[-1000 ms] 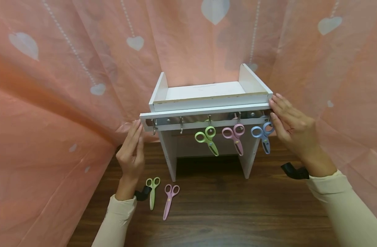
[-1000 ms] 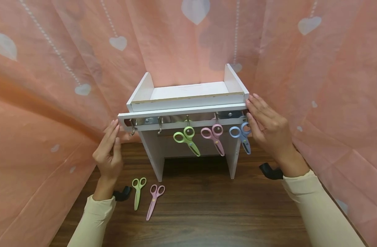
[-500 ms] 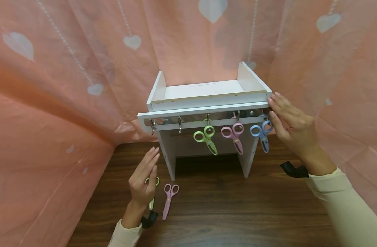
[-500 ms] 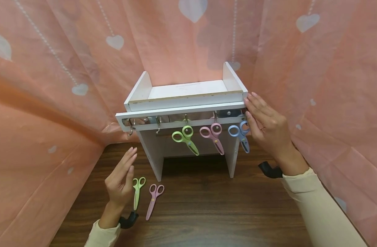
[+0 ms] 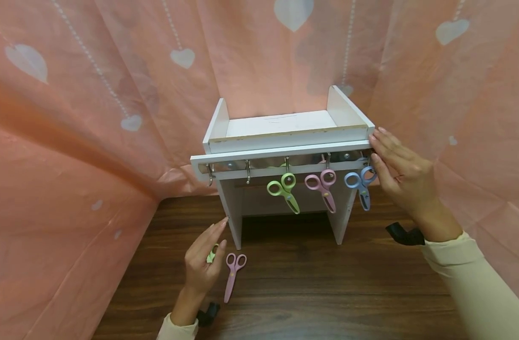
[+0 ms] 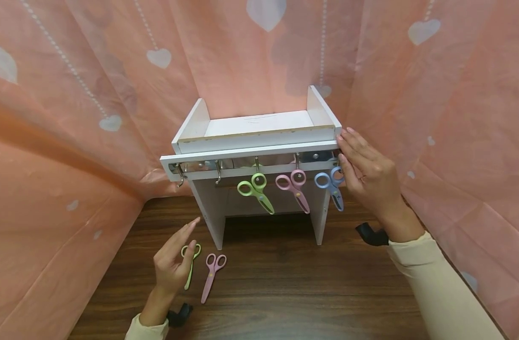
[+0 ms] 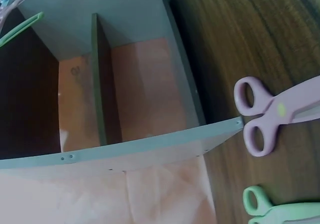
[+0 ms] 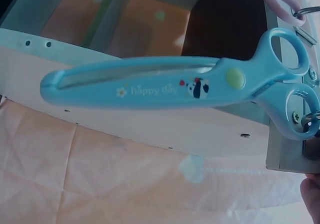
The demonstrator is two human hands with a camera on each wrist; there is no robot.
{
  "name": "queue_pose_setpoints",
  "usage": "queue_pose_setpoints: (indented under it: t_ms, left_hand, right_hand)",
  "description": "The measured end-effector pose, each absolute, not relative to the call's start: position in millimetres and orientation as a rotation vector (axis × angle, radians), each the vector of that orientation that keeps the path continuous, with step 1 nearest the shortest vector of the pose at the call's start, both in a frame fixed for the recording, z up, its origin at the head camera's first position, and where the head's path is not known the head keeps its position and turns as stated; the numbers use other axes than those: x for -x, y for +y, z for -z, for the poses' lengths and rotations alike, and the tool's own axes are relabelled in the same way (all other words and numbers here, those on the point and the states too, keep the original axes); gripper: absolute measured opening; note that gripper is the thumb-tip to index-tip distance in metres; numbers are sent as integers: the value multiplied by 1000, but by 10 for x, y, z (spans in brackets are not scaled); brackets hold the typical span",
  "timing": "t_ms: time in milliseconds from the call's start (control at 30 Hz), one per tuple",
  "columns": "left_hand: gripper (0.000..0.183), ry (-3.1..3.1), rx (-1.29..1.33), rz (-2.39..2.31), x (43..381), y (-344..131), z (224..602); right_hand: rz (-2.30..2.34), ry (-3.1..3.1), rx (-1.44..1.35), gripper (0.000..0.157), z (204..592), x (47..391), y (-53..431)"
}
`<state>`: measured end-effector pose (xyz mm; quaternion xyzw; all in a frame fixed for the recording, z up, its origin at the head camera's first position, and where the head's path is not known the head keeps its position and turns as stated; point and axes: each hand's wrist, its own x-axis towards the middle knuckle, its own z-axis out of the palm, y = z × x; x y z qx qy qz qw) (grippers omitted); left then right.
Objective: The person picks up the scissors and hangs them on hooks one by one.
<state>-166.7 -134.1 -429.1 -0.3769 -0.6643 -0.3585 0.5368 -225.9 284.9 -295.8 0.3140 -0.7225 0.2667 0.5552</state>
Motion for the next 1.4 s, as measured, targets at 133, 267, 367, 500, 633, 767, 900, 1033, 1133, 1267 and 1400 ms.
queue_pose_setpoints:
  t_ms: [133, 267, 367, 500, 633, 767, 900, 1033, 1133, 1267, 1400]
  left_hand:
    - [25, -1678, 833, 874, 1634, -1382, 4460]
    - [20, -1806, 740, 880, 1560, -1429, 4616]
    - [20, -1909, 678, 848, 1517, -1454, 4701]
    - [14, -2056, 609, 787, 1486, -1472, 4788]
    - [5, -2237, 533, 744, 1463, -1470, 4846]
    - [3, -2415, 353, 706, 1443, -1460, 4878]
    - [7, -2548, 151, 696, 1431, -1465, 4890]
    - [5, -2656, 67, 717, 1428, -1480, 4899]
    - [5, -2725, 32, 705, 1427, -1482, 4920]
    - [5, -2792, 5, 682, 1424, -1477, 4958]
    - [10, -2835, -6, 652, 1395, -1475, 4993]
  right_hand:
    - [-651, -1689, -731, 40, 2968, 2261, 2846]
    - [-670, -1682, -736, 40, 2975, 2259, 2845]
    - [-671, -1684, -739, 40, 2976, 2262, 2842]
    - [-663, -1684, -733, 40, 2975, 2268, 2838]
    - [-661, -1684, -730, 40, 2975, 2268, 2837]
    - [-669, -1681, -727, 39, 2973, 2266, 2835]
    - [-686, -1679, -729, 40, 2968, 2261, 2831]
    - [-697, -1677, -726, 39, 2962, 2255, 2829]
    - [-693, -1678, -720, 39, 2950, 2250, 2830]
    - [-684, -1678, -719, 39, 2932, 2242, 2828]
    - [-688, -1686, -732, 40, 2936, 2245, 2826]
